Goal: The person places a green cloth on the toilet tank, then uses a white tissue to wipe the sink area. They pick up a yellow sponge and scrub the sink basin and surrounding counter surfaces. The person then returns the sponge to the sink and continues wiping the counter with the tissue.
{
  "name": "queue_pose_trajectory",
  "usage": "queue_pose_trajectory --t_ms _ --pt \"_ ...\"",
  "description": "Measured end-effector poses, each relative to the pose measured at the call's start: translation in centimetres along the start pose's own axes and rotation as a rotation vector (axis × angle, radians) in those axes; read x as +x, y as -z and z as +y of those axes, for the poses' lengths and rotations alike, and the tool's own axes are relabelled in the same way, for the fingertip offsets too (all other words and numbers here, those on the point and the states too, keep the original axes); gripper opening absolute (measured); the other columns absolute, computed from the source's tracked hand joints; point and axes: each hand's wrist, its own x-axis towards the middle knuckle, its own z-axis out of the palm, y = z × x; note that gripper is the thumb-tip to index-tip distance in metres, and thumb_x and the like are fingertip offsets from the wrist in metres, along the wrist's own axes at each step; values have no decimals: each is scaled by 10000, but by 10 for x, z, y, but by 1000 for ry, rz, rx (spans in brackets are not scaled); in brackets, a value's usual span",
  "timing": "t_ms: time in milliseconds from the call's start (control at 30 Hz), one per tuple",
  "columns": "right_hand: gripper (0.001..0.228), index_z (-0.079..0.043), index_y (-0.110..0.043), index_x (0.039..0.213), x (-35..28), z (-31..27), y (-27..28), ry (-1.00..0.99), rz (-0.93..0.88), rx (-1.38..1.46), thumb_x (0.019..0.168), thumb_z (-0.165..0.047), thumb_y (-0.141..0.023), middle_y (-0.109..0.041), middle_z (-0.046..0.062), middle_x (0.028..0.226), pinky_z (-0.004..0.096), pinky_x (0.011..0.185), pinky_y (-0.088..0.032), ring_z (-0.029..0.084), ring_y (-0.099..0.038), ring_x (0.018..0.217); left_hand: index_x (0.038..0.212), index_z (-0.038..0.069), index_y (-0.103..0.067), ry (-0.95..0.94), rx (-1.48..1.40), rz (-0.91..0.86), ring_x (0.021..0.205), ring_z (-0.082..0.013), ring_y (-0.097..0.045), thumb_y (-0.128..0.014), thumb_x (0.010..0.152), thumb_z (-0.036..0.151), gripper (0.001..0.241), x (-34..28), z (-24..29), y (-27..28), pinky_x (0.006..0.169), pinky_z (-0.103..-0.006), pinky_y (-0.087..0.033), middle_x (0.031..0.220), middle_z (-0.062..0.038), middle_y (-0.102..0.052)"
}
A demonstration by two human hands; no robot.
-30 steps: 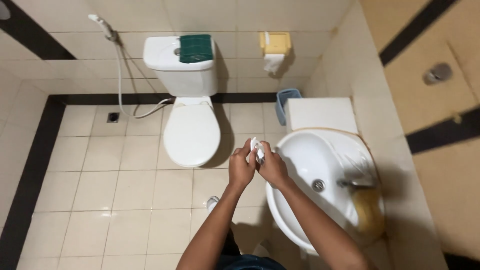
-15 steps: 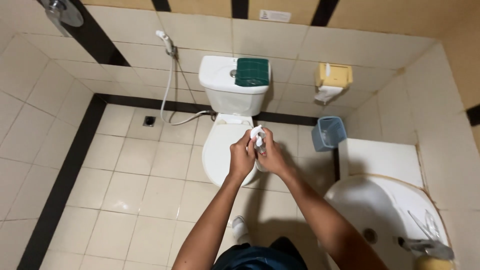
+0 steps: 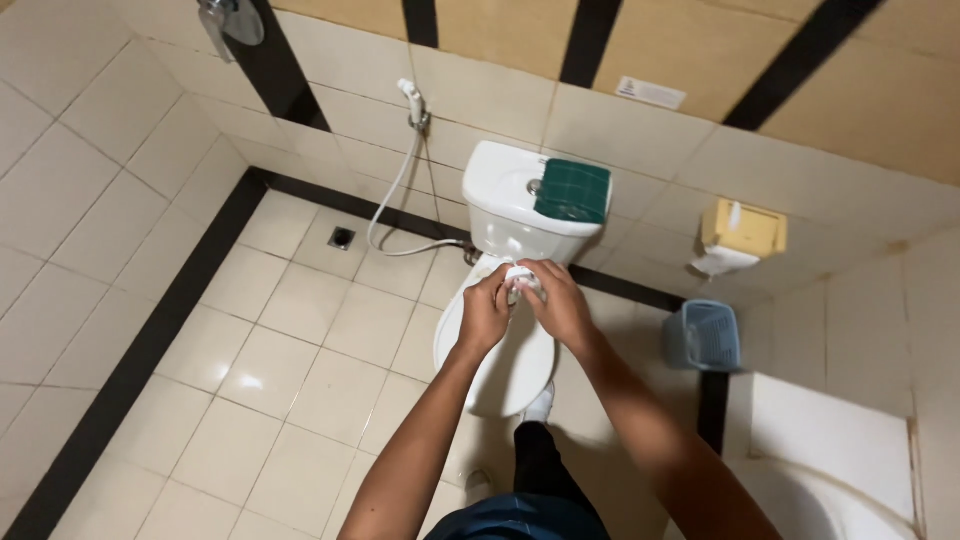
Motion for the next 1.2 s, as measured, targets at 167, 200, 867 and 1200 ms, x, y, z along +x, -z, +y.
queue_pose_trajectory --t_ms 167,200,867,1200 --pt "280 -68 -722 1203 60 34 -4 8 -102 -22 936 -149 -705 -732 115 1145 402 935 -514 323 -637 1085 1255 58 -686 111 43 15 681 -306 -726 -592 993 26 280 50 -14 -6 662 -367 -559 848 -230 -717" --pt "269 -70 -740 1181 74 43 -4 49 -113 -19 932 -168 -718 -746 114 1123 399 925 -515 317 -644 1075 1251 54 -689 62 81 42 698 -314 -727 -601 983 15 284 62 -19 -9 674 -370 -557 878 -235 -719" --pt "253 -82 -741 1208 312 183 -19 155 -210 -19 965 -113 -678 -750 105 1150 406 910 -520 335 -614 1055 1160 162 -738 128 450 251 814 -401 -679 -672 941 112 234 305 -105 -73 725 -500 -547 819 -213 -700" --pt "248 -62 -733 1197 349 228 -45 236 -153 -28 951 -82 -707 -748 88 1175 401 951 -484 319 -616 1056 1171 199 -764 204 505 259 831 -404 -691 -692 932 147 256 350 -124 -82 734 -500 -566 863 -208 -723"
